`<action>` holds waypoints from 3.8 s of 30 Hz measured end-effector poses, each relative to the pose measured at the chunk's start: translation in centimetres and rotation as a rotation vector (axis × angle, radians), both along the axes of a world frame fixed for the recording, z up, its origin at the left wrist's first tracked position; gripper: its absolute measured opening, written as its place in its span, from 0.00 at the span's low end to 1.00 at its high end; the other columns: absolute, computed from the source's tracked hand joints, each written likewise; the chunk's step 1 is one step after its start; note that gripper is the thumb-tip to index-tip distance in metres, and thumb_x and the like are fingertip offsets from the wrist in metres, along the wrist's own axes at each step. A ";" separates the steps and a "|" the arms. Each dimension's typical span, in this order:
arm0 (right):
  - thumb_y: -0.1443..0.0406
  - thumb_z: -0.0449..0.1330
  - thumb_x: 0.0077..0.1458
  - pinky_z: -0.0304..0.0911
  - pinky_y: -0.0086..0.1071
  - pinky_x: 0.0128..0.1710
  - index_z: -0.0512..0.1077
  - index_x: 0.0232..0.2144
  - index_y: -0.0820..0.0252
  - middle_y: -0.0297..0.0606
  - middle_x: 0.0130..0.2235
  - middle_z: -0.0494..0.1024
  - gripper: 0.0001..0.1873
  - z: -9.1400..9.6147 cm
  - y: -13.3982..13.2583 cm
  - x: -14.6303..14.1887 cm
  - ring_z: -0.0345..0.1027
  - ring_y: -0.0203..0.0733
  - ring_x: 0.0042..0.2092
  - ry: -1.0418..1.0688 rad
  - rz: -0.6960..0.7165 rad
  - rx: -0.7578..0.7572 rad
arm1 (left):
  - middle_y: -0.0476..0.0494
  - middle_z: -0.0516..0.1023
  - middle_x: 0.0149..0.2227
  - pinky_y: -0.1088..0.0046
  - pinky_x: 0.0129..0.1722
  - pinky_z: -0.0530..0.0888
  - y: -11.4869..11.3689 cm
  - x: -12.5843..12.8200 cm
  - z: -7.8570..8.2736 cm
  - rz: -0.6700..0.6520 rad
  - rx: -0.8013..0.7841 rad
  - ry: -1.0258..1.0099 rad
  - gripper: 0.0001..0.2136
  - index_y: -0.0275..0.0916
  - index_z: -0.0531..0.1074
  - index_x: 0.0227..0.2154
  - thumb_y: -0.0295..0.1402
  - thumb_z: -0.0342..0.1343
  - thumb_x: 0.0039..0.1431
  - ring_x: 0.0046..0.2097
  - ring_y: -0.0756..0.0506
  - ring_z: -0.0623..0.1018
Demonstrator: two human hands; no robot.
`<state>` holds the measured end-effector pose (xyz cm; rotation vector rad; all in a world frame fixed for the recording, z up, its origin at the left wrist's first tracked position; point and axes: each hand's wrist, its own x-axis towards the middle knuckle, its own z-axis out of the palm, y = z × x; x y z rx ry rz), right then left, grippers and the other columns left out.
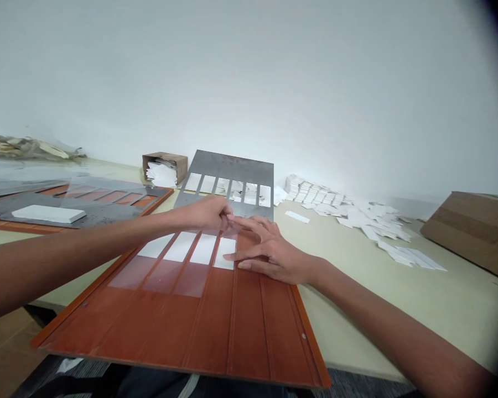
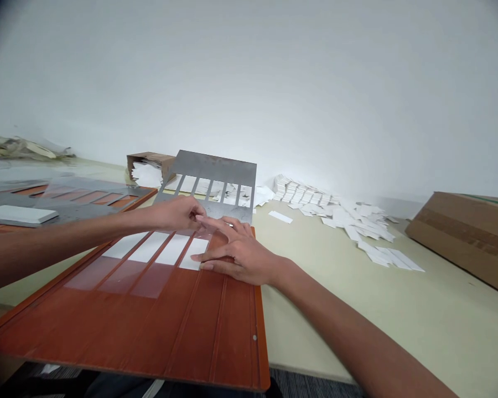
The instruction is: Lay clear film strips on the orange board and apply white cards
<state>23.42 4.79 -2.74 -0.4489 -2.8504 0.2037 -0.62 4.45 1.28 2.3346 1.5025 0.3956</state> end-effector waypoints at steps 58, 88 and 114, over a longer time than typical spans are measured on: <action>0.55 0.60 0.66 0.42 0.47 0.68 0.76 0.54 0.44 0.30 0.62 0.71 0.16 -0.1 0.5 -0.3 0.56 0.45 0.65 0.072 0.162 -0.072 | 0.43 0.80 0.39 0.64 0.42 0.64 -5.9 -2.3 -2.3 -0.419 0.524 0.301 0.18 0.42 0.78 0.44 0.18 0.45 0.65 0.43 0.41 0.74; 0.52 0.61 0.64 0.45 0.49 0.67 0.77 0.53 0.45 0.33 0.62 0.72 0.18 -0.1 0.5 -0.3 0.54 0.47 0.65 0.078 0.146 -0.078 | 0.46 0.83 0.43 0.66 0.50 0.66 -5.4 -1.3 0.1 -0.355 0.307 0.291 0.08 0.44 0.79 0.43 0.31 0.57 0.64 0.48 0.41 0.77; 0.50 0.61 0.63 0.36 0.62 0.69 0.75 0.54 0.33 0.22 0.74 0.29 0.17 -0.4 0.2 0.2 0.30 0.59 0.74 0.075 0.038 -0.098 | 0.41 0.81 0.34 0.69 0.30 0.68 -2.0 -0.3 -1.2 -0.064 0.333 0.248 0.17 0.37 0.73 0.52 0.36 0.54 0.63 0.36 0.40 0.79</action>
